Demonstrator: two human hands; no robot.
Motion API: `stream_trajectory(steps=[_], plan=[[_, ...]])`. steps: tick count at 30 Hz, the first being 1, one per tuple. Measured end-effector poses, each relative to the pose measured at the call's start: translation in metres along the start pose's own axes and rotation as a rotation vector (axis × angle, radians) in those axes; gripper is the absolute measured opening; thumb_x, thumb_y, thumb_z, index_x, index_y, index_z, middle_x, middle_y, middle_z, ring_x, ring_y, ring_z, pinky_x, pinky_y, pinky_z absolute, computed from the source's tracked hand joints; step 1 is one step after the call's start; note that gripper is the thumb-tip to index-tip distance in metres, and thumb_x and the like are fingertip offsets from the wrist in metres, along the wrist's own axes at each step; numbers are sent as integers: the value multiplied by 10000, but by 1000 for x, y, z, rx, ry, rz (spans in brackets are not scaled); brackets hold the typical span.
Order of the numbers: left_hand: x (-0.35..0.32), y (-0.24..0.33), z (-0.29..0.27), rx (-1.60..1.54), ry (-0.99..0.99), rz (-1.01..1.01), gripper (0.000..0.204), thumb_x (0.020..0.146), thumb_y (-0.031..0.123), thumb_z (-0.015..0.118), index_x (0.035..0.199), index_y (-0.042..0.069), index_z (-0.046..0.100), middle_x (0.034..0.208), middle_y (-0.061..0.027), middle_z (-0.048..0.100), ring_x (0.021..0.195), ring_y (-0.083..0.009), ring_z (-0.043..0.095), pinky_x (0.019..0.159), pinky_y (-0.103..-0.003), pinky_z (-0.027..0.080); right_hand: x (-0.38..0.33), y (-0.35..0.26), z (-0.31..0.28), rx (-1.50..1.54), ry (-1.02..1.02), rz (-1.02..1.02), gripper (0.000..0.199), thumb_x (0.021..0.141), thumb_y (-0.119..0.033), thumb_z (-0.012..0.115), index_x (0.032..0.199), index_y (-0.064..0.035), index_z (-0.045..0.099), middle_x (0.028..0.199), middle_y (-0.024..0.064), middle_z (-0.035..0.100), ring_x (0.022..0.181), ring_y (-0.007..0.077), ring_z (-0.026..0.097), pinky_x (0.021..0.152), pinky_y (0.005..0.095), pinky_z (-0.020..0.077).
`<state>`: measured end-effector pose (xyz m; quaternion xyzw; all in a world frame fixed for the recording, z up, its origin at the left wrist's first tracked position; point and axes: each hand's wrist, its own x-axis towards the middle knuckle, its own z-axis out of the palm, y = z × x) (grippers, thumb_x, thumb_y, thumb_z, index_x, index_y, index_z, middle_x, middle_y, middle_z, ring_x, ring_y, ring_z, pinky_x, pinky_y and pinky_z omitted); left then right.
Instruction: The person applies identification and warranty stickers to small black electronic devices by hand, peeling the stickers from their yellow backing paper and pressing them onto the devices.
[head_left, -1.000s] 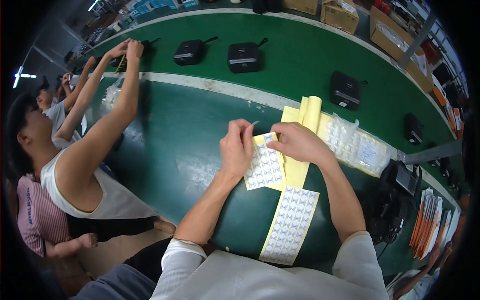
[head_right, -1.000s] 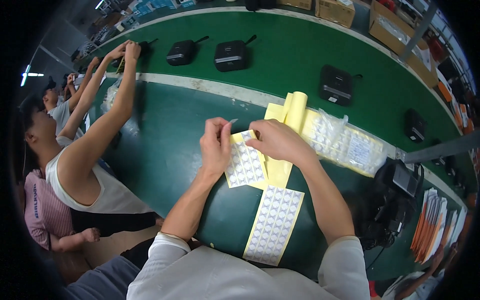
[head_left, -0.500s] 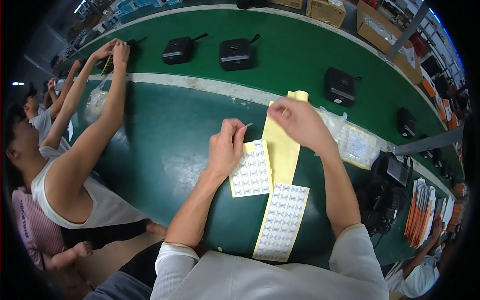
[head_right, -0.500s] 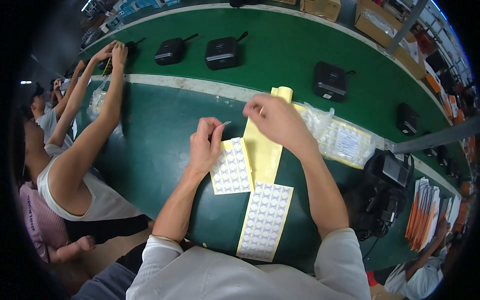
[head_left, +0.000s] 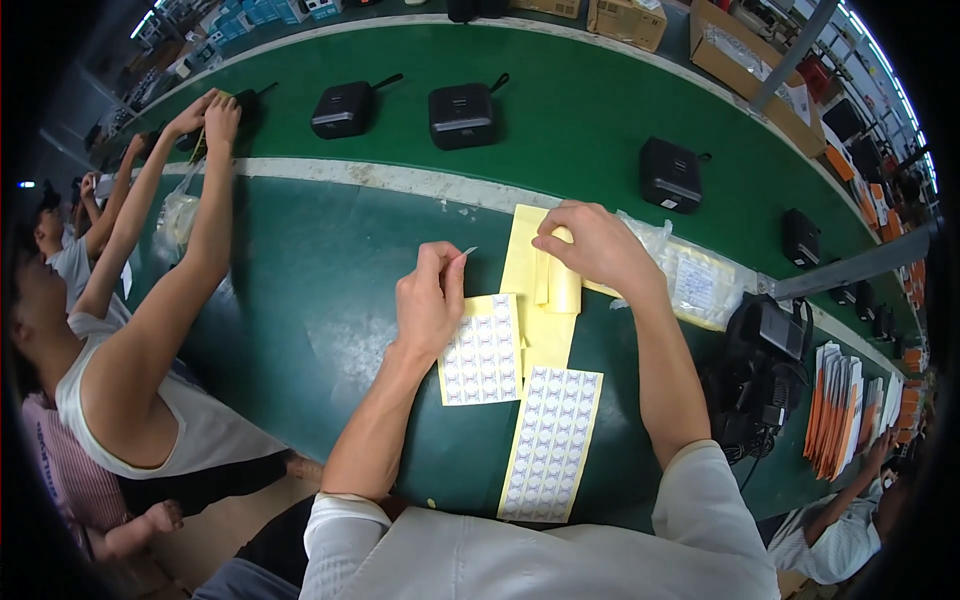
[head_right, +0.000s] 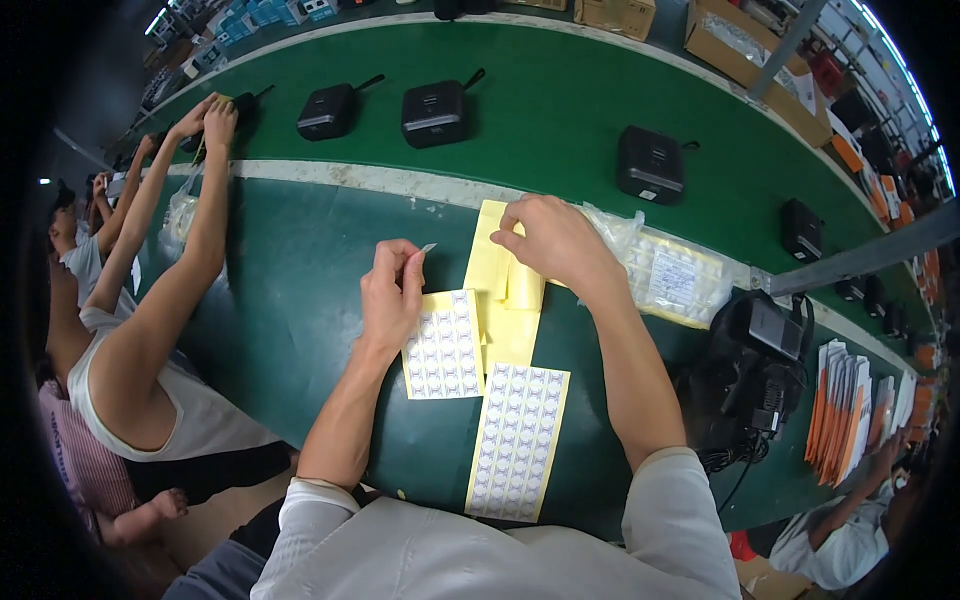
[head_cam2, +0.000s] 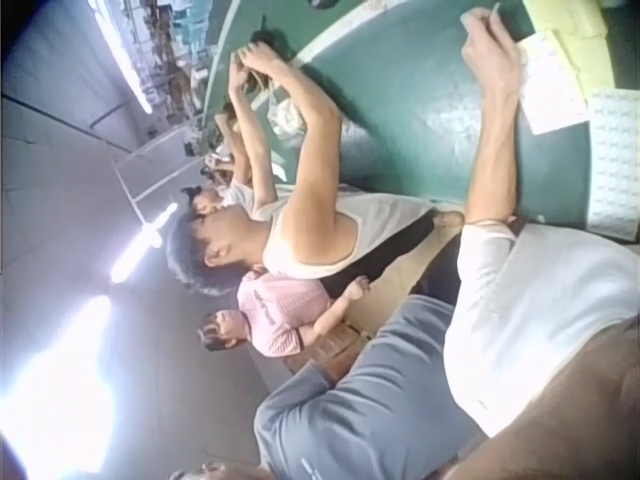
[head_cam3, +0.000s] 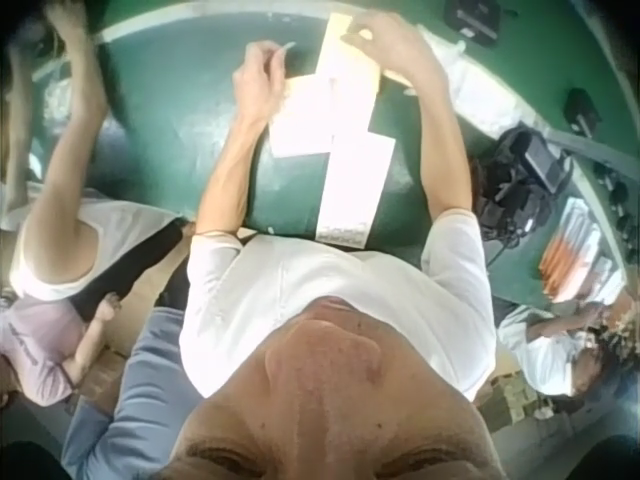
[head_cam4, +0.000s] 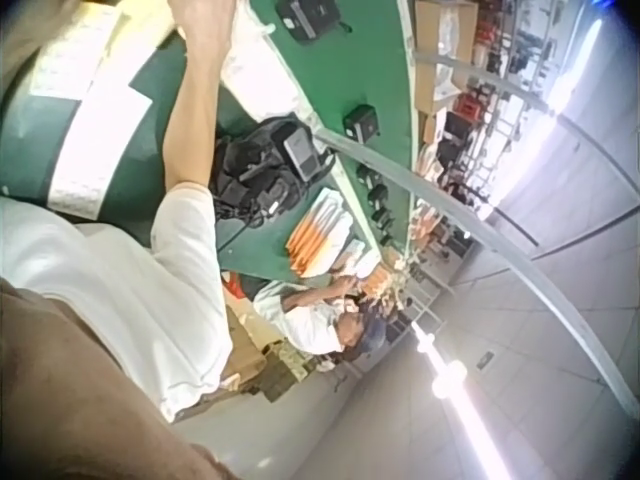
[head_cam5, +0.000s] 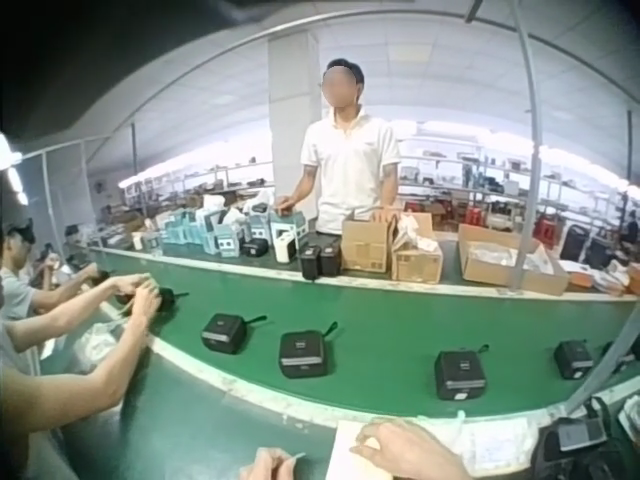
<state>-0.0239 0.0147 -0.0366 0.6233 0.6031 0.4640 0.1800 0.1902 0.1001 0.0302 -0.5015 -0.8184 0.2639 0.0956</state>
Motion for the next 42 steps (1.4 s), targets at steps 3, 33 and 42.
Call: stream_trajectory(steps=[3, 33, 42], plan=[[2, -1, -2, -15, 22, 3, 92, 917, 35, 599, 962, 10, 523, 724, -145, 631, 591, -264, 632, 557, -346, 491, -1, -1, -4, -16, 4, -8, 259, 868, -251, 652, 995, -27, 682, 1038, 112, 648, 970, 311, 616, 858, 382, 478], [132, -4, 41, -832, -86, -518, 175, 974, 171, 550, 994, -2, 539, 873, -84, 586, 730, -170, 636, 604, -315, 554, 163, 38, -29, 194, 151, -158, 648, 777, -432, 744, 1302, -83, 598, 1084, 177, 666, 970, 259, 621, 885, 341, 487], [145, -3, 64, -823, -47, -532, 208, 977, 157, 547, 997, -49, 536, 877, -110, 600, 770, -192, 668, 614, -304, 589, 156, 49, -28, 254, 208, -95, 618, 785, -427, 744, 1270, -64, 622, 962, 150, 683, 866, 216, 618, 812, 311, 491]])
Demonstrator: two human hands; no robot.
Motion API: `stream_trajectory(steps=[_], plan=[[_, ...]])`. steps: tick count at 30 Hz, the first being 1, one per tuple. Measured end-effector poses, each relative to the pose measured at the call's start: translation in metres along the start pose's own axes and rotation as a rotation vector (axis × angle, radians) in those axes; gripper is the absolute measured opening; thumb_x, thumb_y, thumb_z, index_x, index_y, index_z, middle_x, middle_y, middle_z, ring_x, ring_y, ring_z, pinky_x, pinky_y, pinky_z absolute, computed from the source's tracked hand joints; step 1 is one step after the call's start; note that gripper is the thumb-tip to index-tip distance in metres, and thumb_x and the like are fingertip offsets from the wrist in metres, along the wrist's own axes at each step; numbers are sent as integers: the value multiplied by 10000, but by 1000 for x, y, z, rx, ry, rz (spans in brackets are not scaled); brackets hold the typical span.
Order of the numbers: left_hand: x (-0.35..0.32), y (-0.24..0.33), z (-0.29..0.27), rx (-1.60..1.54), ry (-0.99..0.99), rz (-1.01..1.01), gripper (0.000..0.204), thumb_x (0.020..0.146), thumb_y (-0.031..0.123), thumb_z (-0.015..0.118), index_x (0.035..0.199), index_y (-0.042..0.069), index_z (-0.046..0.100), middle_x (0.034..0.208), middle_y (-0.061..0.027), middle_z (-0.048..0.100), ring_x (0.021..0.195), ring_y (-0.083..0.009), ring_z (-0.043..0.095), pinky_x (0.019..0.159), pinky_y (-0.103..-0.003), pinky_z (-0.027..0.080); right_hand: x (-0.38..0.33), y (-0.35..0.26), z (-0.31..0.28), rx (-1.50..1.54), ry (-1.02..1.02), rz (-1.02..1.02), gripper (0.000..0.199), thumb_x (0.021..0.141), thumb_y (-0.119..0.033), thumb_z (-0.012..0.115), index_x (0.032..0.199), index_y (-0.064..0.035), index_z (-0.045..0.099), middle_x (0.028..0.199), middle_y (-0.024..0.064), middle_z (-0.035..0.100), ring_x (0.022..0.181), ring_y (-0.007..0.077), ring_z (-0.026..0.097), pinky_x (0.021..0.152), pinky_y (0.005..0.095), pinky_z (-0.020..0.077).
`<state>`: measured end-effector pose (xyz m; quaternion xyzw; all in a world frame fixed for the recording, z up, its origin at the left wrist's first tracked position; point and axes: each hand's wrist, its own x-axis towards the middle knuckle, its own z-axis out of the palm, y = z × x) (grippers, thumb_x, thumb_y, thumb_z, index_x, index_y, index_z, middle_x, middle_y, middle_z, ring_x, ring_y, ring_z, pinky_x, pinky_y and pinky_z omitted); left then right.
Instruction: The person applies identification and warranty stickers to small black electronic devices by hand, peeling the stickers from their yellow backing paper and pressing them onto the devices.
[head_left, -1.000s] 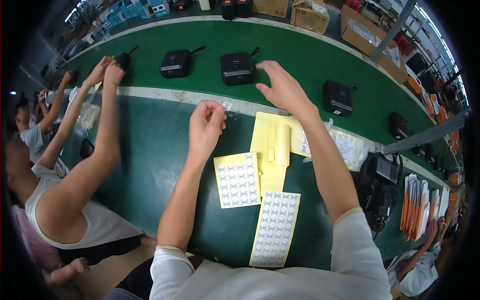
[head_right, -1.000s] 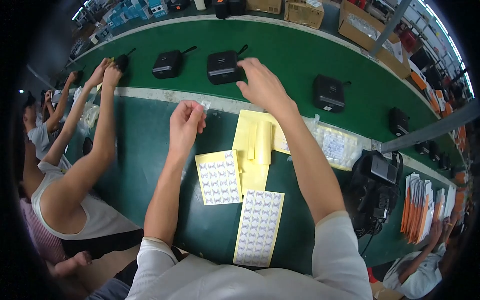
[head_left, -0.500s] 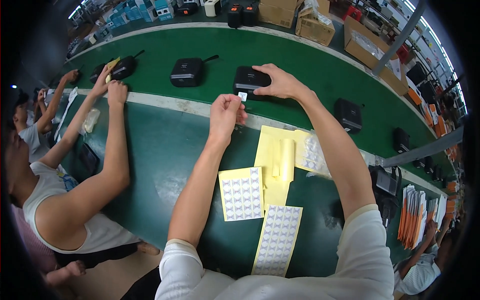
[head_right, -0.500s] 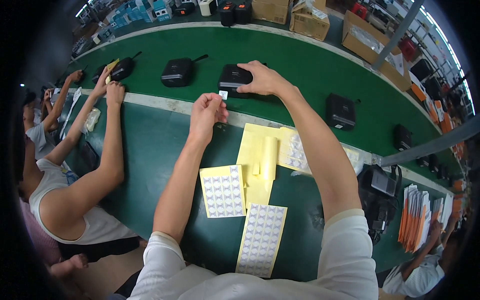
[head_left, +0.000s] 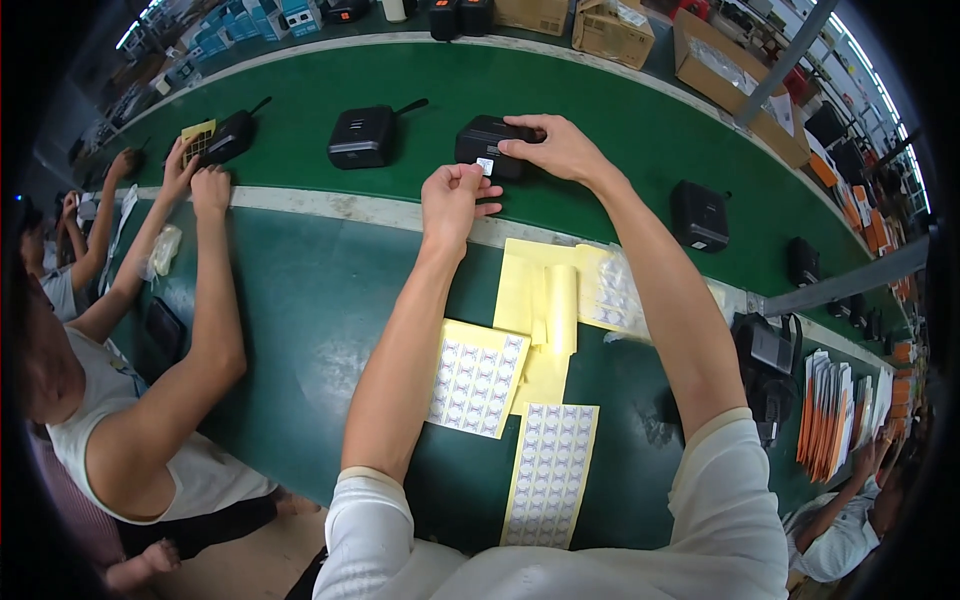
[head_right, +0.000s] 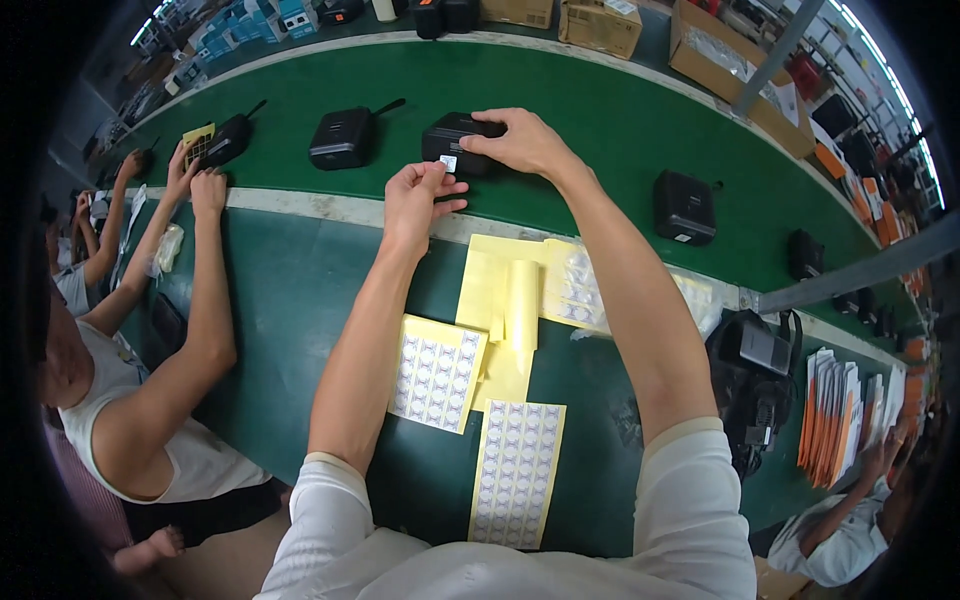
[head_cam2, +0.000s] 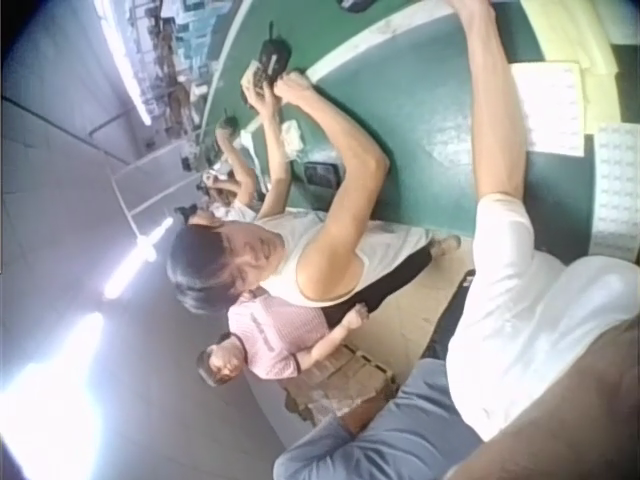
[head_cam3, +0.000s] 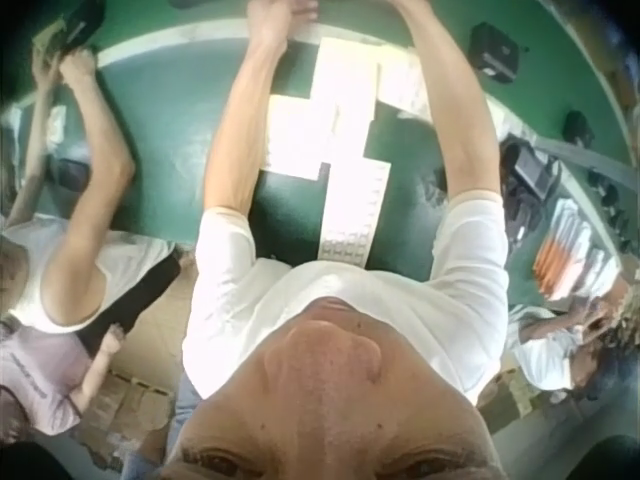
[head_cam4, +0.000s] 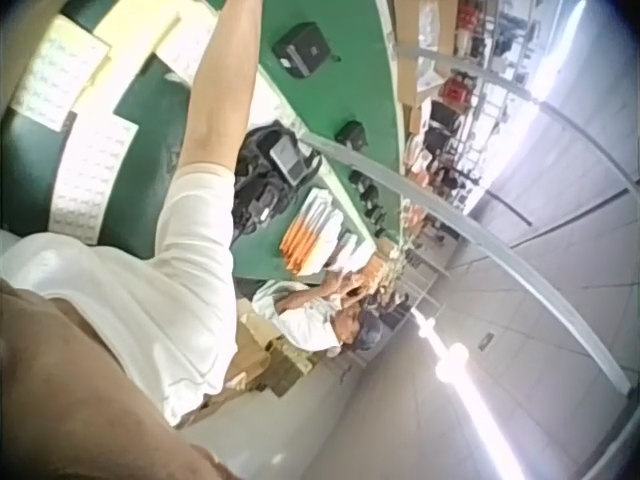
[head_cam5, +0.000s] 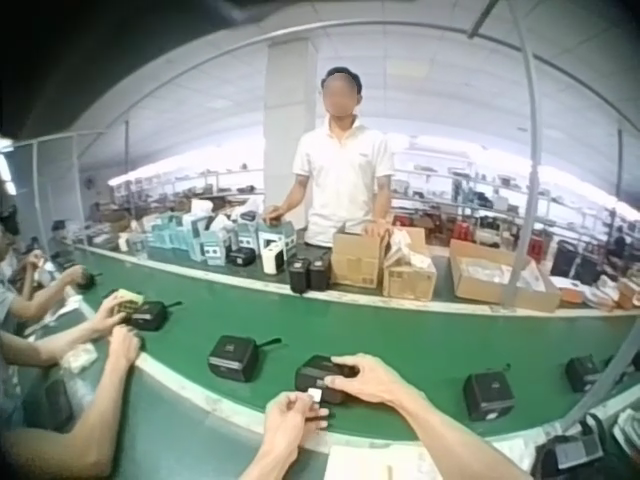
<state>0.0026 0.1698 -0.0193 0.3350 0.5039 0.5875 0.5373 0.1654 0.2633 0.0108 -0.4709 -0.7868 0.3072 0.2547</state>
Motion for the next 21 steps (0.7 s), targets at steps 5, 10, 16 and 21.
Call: stream_trajectory(steps=[5, 10, 16, 21], plan=[[5, -4, 9, 3, 6, 10, 202, 973, 141, 550, 994, -59, 548, 890, -125, 626, 785, -197, 683, 625, -301, 591, -3, 5, -5, 26, -2, 12, 619, 782, -430, 746, 1268, -66, 625, 949, 148, 681, 862, 213, 616, 811, 310, 491], [5, -7, 17, -1, 48, 21, 174, 952, 105, 575, 988, -64, 555, 844, -115, 634, 758, -199, 689, 626, -296, 589, -9, 8, -9, 22, 12, 14, 615, 780, -433, 745, 1263, -72, 630, 989, 160, 682, 880, 225, 619, 826, 320, 495], [1, -11, 26, 103, 128, 25, 216, 930, 159, 628, 936, -35, 534, 815, -136, 631, 635, -208, 681, 543, -316, 581, -19, 4, -16, -51, 0, 18, 696, 741, -507, 725, 1268, -64, 621, 1127, 193, 672, 999, 291, 658, 880, 346, 504], [-12, 6, 23, 410, 89, -44, 277, 903, 221, 678, 858, -9, 529, 687, -89, 617, 468, -148, 591, 397, -288, 467, -28, 10, -26, -55, -37, 21, 679, 736, -499, 735, 1267, -91, 627, 1188, 185, 626, 1067, 298, 628, 906, 360, 491]])
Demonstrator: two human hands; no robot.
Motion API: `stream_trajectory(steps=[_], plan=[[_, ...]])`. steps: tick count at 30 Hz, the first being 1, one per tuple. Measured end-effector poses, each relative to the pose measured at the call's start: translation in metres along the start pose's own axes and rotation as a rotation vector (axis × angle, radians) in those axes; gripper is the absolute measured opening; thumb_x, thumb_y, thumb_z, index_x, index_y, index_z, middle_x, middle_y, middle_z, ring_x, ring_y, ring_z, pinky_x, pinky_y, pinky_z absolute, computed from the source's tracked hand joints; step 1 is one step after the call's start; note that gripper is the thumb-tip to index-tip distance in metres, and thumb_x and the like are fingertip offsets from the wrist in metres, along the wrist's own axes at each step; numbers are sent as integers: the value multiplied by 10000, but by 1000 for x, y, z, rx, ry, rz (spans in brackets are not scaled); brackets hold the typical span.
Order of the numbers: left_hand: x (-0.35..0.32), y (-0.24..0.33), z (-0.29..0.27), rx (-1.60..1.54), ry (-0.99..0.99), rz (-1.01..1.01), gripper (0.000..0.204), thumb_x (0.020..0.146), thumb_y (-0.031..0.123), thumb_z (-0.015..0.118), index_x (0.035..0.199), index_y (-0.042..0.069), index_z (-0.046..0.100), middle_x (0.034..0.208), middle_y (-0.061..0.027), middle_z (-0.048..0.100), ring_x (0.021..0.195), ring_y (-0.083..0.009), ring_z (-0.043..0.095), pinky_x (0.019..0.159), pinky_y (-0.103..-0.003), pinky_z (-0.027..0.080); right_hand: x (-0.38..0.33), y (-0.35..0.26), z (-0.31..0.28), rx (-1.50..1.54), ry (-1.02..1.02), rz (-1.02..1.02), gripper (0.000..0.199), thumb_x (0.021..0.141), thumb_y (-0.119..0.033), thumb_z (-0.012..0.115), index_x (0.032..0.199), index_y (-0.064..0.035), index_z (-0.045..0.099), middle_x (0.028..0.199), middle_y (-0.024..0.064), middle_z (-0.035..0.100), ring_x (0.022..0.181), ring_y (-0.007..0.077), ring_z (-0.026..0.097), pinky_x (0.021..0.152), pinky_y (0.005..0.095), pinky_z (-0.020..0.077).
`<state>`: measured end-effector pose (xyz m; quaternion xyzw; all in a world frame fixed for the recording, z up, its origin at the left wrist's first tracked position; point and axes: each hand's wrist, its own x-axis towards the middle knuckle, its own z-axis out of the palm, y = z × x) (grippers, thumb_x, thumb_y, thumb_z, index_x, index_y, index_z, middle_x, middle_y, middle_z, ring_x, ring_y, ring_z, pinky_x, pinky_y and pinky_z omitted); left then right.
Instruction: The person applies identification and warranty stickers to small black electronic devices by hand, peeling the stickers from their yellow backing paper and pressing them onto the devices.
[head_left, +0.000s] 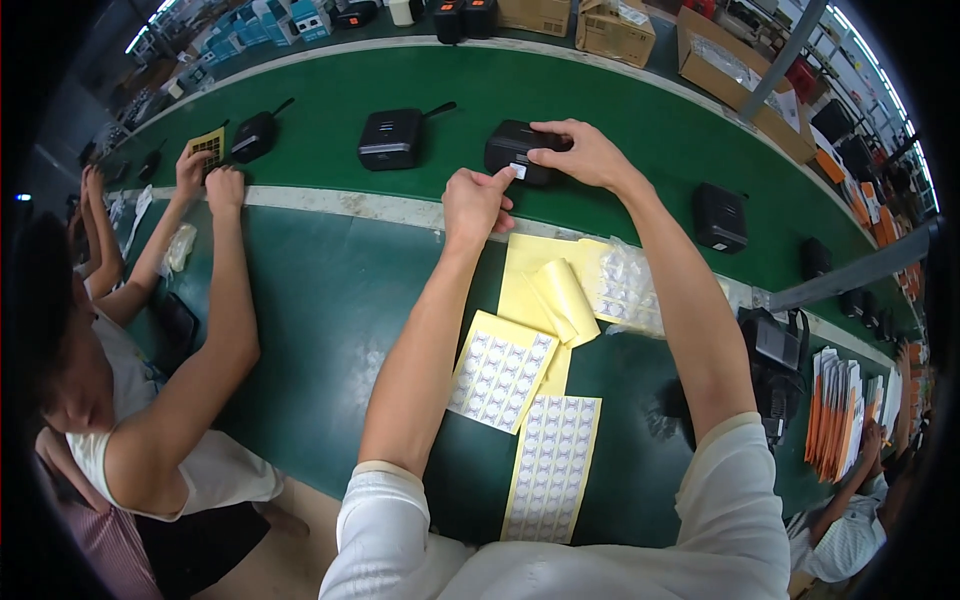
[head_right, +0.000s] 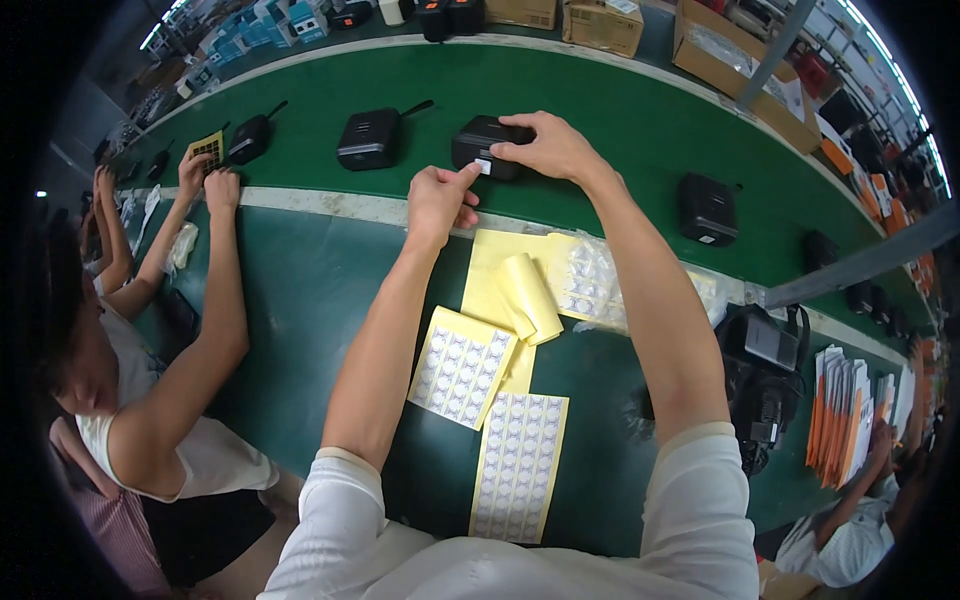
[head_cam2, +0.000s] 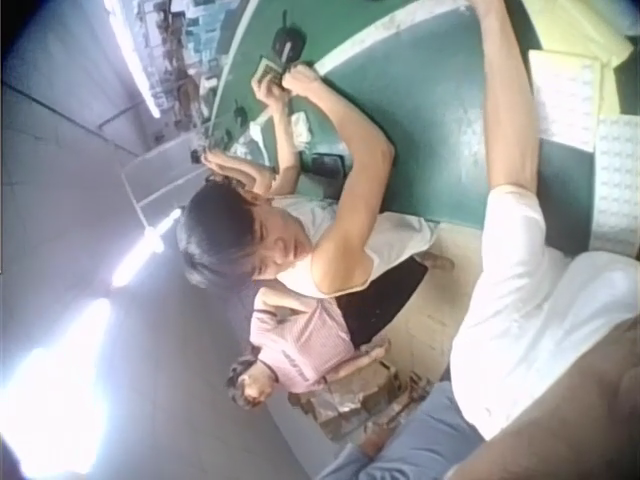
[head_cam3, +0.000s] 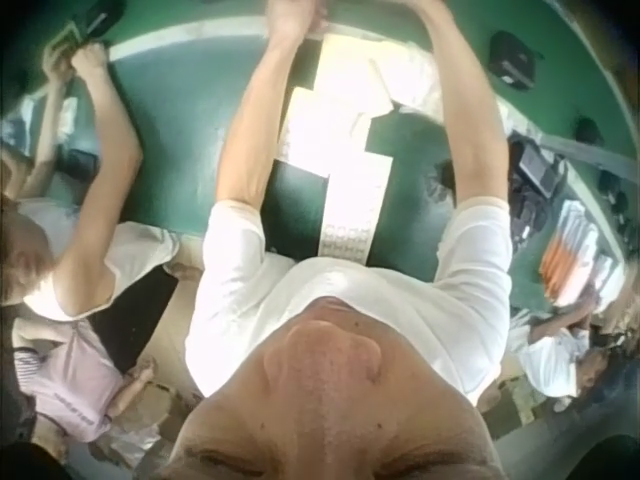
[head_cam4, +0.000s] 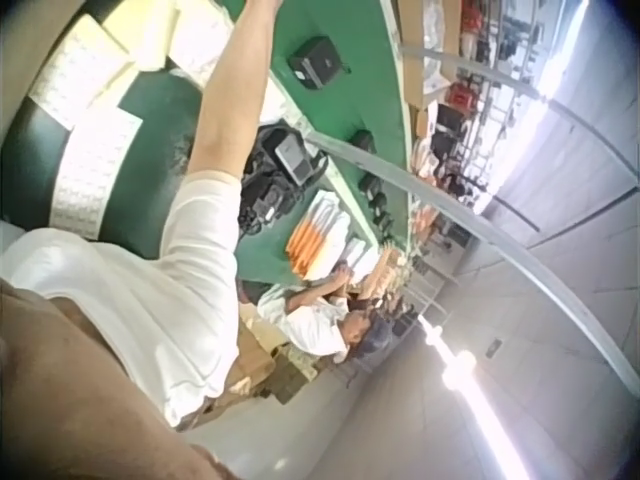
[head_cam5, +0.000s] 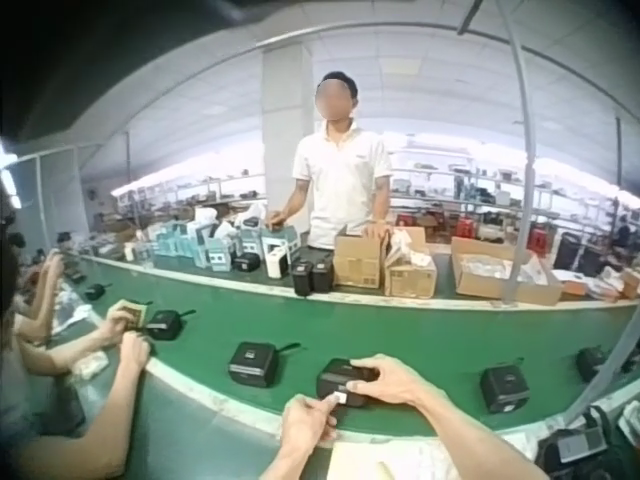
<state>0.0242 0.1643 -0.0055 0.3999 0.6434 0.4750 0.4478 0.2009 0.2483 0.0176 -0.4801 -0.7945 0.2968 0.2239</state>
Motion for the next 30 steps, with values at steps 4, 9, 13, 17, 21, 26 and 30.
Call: stream_trajectory(steps=[4, 9, 13, 17, 21, 26, 30], plan=[[11, -13, -26, 88, 123, 355, 215, 901, 202, 678, 833, 36, 559, 650, -27, 614, 482, -59, 455, 429, -239, 344, -10, -5, 9, -75, 12, -40, 649, 779, -385, 736, 1345, -123, 556, 1244, 184, 567, 1119, 293, 579, 962, 366, 467], [-63, 21, -52, 278, -142, 382, 166, 878, 137, 664, 903, -19, 611, 733, -101, 642, 679, -155, 626, 620, -317, 483, -30, -3, 7, -165, -2, -88, 694, 781, -329, 731, 1389, -118, 472, 1403, 188, 451, 1262, 310, 491, 1061, 365, 403], [-119, 11, -62, 608, -413, 624, 135, 827, 51, 687, 934, 0, 622, 833, -66, 606, 716, -159, 564, 646, -282, 459, -41, -11, 20, -344, 160, -21, 624, 807, -306, 710, 1361, -110, 498, 1441, 175, 428, 1276, 324, 480, 1062, 370, 401], [-141, -12, -53, 668, -377, 1006, 201, 750, 28, 727, 929, 20, 636, 941, -93, 580, 919, -270, 581, 831, -379, 468, -63, -37, 28, -165, 326, -126, 488, 853, -250, 667, 1306, -110, 551, 1436, 151, 448, 1257, 328, 498, 1033, 372, 425], [-139, -35, -56, 675, -407, 1061, 205, 719, 51, 750, 895, 40, 645, 1012, -99, 567, 1079, -299, 537, 969, -472, 416, -77, -62, 40, 57, 298, -134, 381, 875, -222, 643, 1230, -87, 609, 1370, 126, 521, 1200, 318, 546, 1004, 366, 443], [-139, -41, -53, 771, -352, 1158, 179, 721, 76, 734, 879, 52, 653, 1027, -110, 540, 1065, -283, 535, 964, -461, 424, -81, -63, 46, 138, 277, -177, 343, 883, -170, 638, 1208, -60, 618, 1289, 108, 574, 1089, 274, 607, 939, 336, 485], [-141, -39, -51, 786, -307, 1180, 161, 733, 107, 661, 885, 56, 660, 971, -100, 533, 985, -269, 531, 843, -402, 441, -78, -68, 44, 225, 246, -211, 323, 882, -151, 637, 1187, -45, 625, 1219, 104, 609, 1033, 259, 620, 905, 328, 496]])
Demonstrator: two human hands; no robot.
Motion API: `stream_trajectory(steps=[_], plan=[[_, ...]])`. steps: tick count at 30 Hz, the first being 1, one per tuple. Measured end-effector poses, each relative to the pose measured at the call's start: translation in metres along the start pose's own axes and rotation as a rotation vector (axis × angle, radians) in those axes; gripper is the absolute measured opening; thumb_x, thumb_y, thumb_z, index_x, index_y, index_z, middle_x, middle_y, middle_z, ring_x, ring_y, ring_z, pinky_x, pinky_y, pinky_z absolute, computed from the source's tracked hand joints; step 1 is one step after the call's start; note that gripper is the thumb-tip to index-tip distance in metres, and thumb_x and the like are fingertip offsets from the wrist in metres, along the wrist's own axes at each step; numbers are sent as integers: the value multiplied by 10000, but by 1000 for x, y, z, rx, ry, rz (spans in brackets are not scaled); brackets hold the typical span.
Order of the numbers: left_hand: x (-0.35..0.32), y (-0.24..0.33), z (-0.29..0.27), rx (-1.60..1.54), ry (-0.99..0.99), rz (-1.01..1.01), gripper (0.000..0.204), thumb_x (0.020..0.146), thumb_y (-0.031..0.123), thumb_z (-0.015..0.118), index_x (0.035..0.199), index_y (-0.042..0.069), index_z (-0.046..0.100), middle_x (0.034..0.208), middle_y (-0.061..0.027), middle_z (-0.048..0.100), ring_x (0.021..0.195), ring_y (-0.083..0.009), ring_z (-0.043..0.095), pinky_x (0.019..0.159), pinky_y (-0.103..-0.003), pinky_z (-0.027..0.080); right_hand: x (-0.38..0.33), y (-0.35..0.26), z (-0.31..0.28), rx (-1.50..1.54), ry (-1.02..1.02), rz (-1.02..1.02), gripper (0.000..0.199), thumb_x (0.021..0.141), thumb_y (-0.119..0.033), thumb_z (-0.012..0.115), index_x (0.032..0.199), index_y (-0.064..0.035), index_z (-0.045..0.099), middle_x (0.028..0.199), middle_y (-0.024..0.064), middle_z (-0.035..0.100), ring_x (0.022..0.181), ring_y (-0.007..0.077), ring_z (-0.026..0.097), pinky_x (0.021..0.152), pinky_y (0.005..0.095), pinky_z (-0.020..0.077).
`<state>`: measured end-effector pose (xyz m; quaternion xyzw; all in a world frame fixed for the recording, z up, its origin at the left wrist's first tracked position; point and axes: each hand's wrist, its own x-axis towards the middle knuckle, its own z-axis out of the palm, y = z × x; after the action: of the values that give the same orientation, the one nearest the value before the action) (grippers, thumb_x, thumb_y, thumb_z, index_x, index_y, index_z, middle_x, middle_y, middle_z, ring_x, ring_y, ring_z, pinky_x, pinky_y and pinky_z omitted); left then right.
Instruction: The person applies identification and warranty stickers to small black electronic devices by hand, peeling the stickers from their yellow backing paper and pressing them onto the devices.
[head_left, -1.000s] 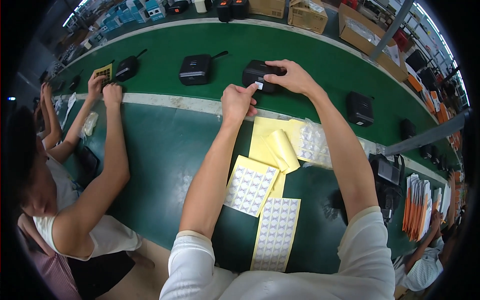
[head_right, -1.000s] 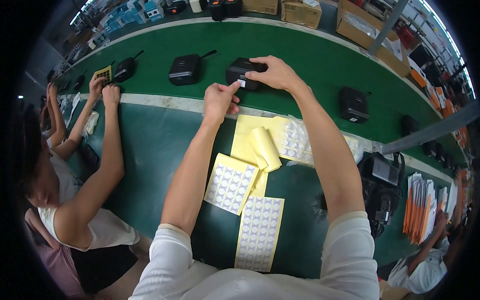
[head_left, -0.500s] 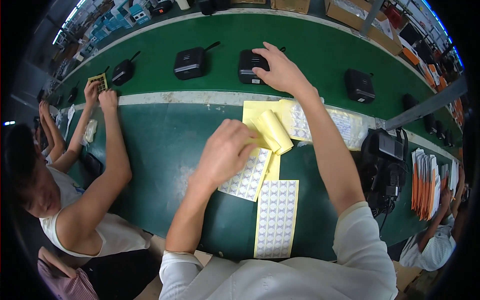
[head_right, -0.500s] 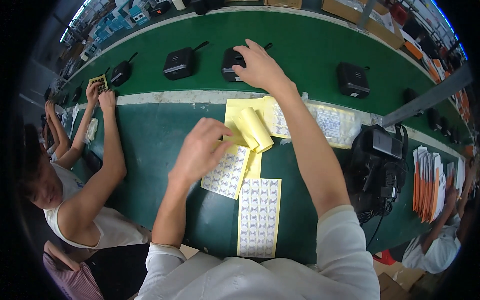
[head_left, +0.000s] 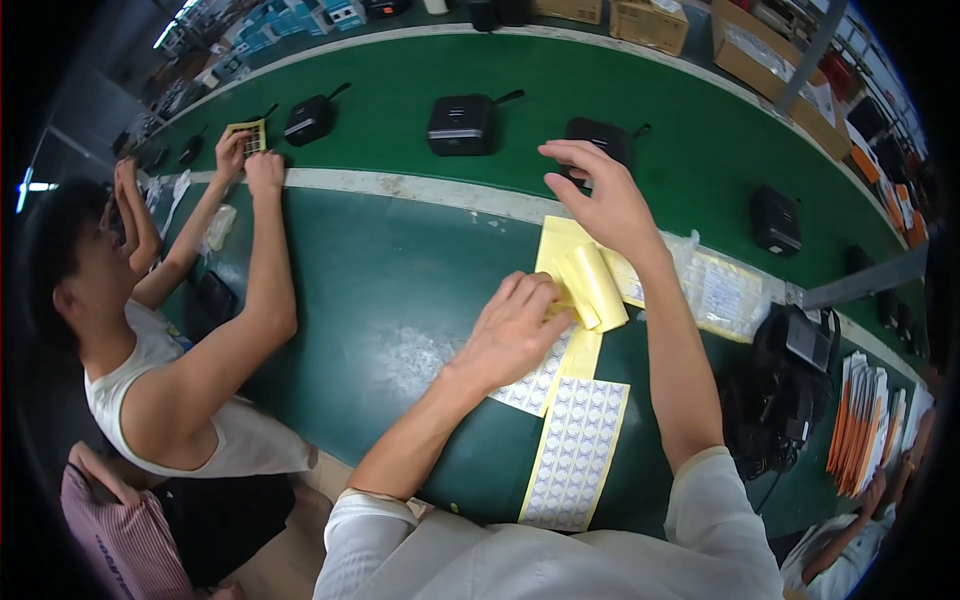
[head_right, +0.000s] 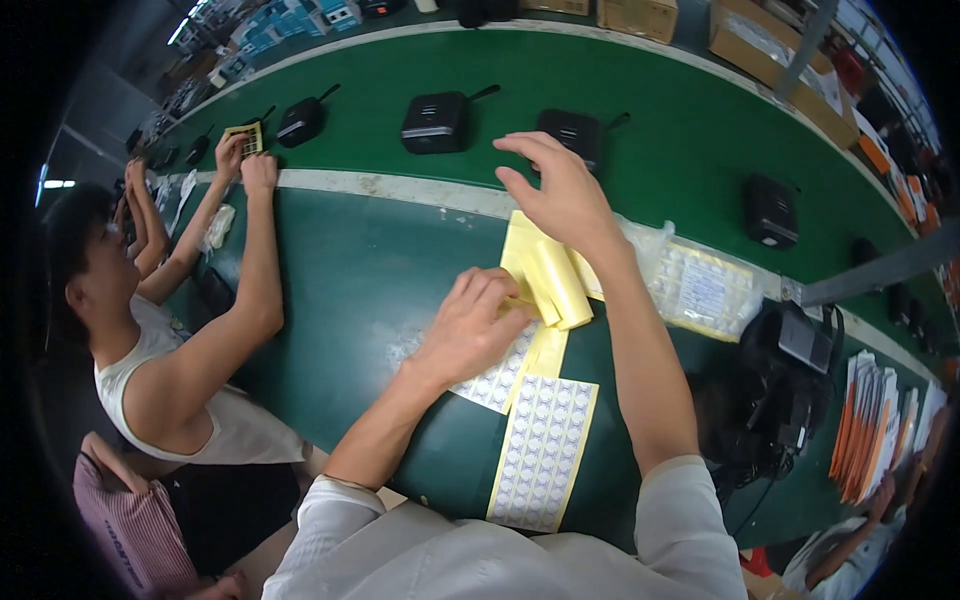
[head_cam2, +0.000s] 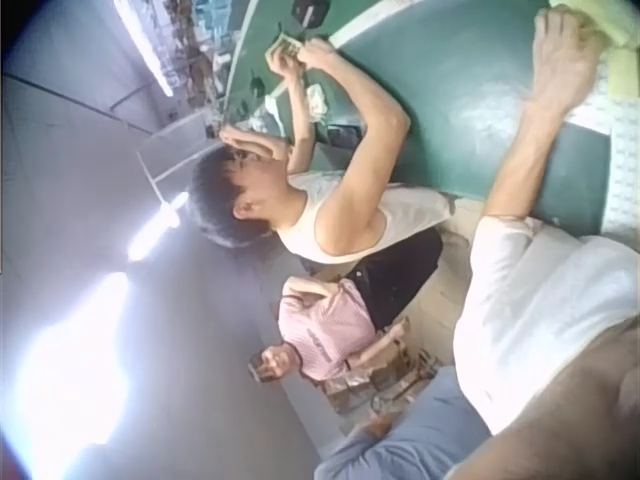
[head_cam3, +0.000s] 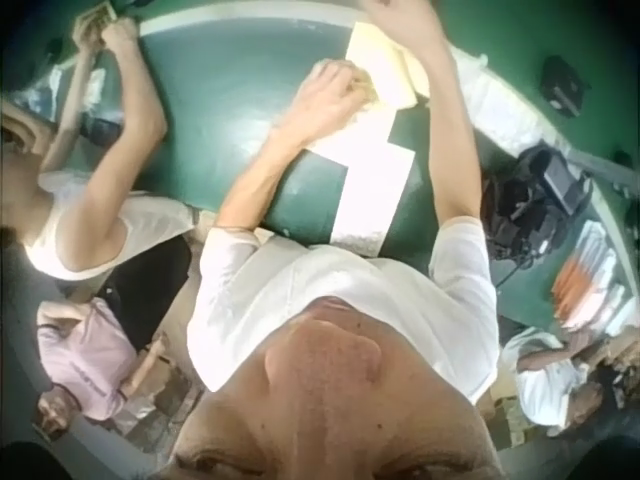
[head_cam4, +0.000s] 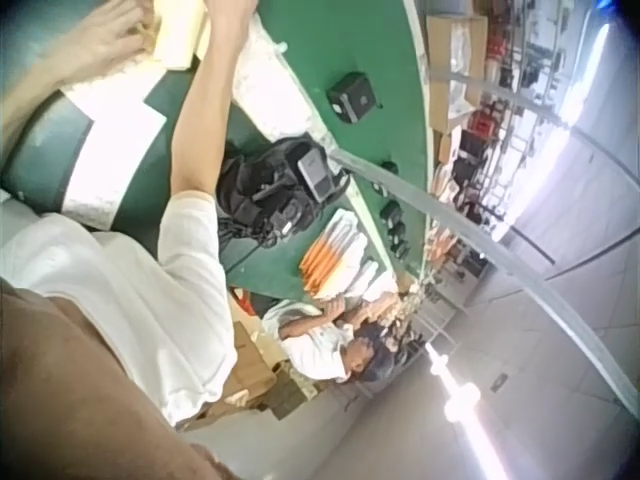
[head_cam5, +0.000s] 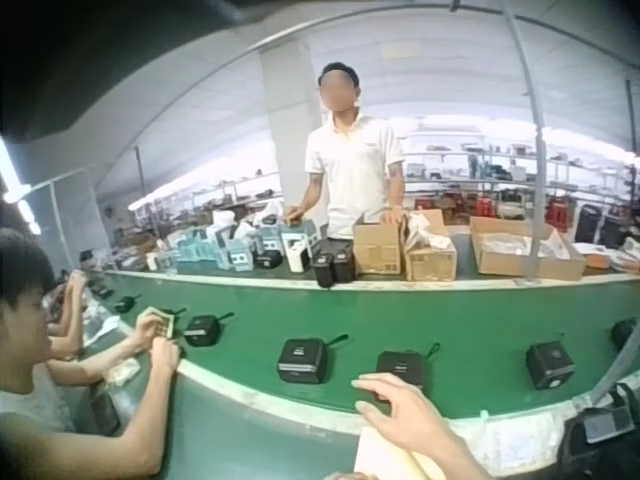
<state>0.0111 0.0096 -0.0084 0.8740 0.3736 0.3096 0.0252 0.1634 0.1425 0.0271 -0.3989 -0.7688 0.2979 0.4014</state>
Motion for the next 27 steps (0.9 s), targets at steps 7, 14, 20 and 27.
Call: stream_trajectory(steps=[7, 14, 20, 27], plan=[[-12, 5, 9, 13, -95, -77, 160, 779, 108, 612, 919, 35, 634, 918, -76, 568, 838, -237, 599, 703, -359, 507, 1, 2, 0, 163, 3, -18, 303, 883, -105, 633, 1172, -14, 626, 1122, 130, 643, 1009, 237, 646, 873, 323, 516], [-18, 3, 14, -65, -56, -117, 237, 766, 112, 684, 990, 49, 640, 929, -80, 577, 846, -258, 612, 703, -376, 526, -3, 2, 0, 197, -9, 61, 295, 898, -84, 620, 1177, 11, 618, 1130, 139, 649, 1000, 230, 668, 895, 308, 514], [-9, 4, 10, -92, 8, -126, 303, 733, 101, 725, 1024, 72, 645, 1043, -98, 585, 925, -287, 589, 798, -397, 494, -4, 12, -3, 227, -12, 59, 299, 904, -102, 622, 1184, 6, 618, 1139, 136, 658, 1004, 215, 670, 871, 311, 522], [-9, -10, 8, -133, -9, -186, 240, 708, 65, 750, 908, 58, 618, 970, -88, 575, 927, -298, 549, 879, -410, 404, -2, 1, -2, 163, -34, 94, 319, 921, -129, 628, 1216, -10, 611, 1153, 107, 665, 1013, 181, 648, 897, 308, 503]])
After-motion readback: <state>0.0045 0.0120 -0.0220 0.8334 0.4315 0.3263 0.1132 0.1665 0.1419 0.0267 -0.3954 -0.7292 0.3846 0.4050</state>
